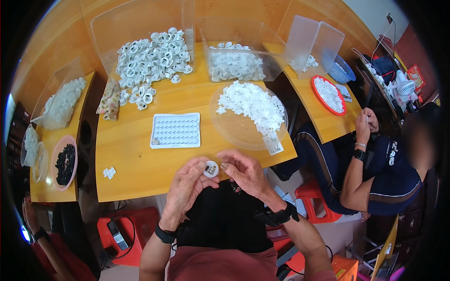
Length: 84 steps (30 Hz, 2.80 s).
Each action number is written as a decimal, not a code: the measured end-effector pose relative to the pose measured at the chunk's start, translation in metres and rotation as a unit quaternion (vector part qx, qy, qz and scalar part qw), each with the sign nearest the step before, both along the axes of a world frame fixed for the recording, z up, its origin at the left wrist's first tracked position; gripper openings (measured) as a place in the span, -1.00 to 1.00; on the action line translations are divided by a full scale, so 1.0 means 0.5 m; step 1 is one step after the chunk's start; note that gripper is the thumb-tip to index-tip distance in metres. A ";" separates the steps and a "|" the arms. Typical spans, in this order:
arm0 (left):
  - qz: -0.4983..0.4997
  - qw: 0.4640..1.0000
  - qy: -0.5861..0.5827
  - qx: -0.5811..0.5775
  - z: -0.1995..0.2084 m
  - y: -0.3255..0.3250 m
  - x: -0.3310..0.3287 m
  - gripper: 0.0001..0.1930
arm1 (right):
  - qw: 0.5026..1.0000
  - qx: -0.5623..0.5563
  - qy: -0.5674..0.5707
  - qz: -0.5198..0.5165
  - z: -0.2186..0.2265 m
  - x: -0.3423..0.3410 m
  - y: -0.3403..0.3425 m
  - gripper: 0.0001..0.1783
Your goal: Assembling small plastic components by inserting white plastic parts into grey circular housings.
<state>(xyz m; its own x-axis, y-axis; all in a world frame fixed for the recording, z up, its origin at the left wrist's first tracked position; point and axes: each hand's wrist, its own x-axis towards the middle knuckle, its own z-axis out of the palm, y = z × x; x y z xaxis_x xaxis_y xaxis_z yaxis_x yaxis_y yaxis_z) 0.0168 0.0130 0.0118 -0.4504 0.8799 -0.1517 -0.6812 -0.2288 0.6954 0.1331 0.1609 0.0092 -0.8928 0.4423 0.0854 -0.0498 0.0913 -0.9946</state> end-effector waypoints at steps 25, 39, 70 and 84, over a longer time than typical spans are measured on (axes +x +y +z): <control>0.019 1.000 0.017 0.015 0.030 0.027 -0.015 -0.80 | 0.993 0.056 -0.060 -0.085 0.067 0.007 0.006 -0.90; 0.037 0.999 -0.002 0.024 0.008 0.031 -0.037 -0.78 | 0.831 0.519 -0.185 -0.077 0.075 0.016 0.236 -0.79; 0.025 0.999 -0.006 0.020 -0.028 0.025 -0.046 -0.79 | 0.998 -0.031 -0.049 -0.015 0.068 -0.032 0.044 -0.77; 0.028 0.999 -0.010 0.022 -0.031 0.020 -0.047 -0.78 | 0.997 -0.060 -0.046 0.007 0.057 -0.053 0.016 -0.78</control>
